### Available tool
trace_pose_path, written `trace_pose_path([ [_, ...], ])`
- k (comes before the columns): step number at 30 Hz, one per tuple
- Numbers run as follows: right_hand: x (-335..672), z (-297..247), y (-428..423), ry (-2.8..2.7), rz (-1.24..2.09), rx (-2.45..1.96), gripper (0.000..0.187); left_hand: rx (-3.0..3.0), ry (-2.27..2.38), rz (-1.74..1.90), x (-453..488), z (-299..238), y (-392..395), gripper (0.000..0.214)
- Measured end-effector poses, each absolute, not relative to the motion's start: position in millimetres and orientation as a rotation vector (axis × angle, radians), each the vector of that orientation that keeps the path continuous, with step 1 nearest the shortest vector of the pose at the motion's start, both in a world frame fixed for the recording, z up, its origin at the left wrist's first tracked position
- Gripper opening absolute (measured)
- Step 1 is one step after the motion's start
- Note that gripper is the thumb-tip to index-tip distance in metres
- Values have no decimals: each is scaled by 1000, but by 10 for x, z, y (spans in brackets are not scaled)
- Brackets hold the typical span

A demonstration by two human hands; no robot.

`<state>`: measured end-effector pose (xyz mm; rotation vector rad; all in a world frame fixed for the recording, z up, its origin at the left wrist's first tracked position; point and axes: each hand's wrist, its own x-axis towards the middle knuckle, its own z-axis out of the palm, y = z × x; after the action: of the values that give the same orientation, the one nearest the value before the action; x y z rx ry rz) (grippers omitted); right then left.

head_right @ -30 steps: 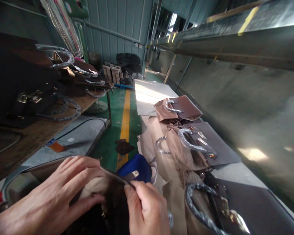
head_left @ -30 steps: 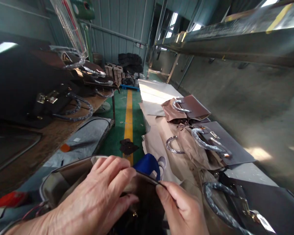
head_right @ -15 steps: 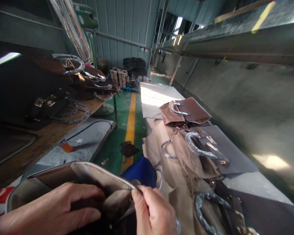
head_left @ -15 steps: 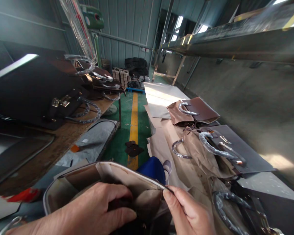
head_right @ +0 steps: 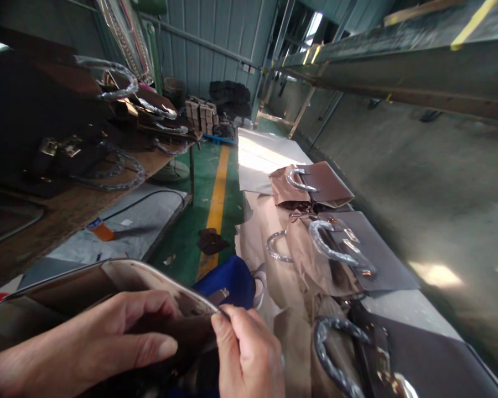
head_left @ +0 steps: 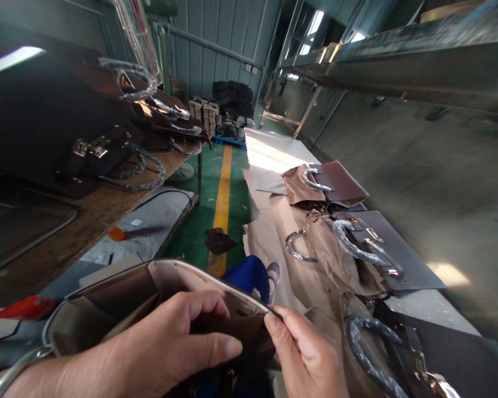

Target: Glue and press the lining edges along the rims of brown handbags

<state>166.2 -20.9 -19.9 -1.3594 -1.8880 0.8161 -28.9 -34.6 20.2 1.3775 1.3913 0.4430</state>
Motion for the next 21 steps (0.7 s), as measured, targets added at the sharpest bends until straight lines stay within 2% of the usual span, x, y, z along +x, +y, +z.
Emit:
trace_pose_path([
  [3, 1662, -199, -199, -1923, 835, -1330, 28, 1330, 1375, 369, -249, 245, -316, 30],
  [5, 1678, -193, -191, -1944, 849, -1314, 26, 1518, 1403, 392, -235, 246, -297, 31],
  [10, 1743, -155, -176, -2022, 919, -1291, 23, 2266, 1447, 883, -244, 53, -249, 32],
  [14, 1763, -129, -157, -2083, 936, -1305, 15, 2364, 1559, 1115, -246, -132, -202, 29],
  [19, 1731, -73, -103, -2075, 993, -1365, 10, 2436, 1391, 856, -293, -115, -152, 26],
  [21, 1709, -42, -73, -2024, 1076, -1420, 15, 2409, 1376, 743, -310, -65, -141, 25],
])
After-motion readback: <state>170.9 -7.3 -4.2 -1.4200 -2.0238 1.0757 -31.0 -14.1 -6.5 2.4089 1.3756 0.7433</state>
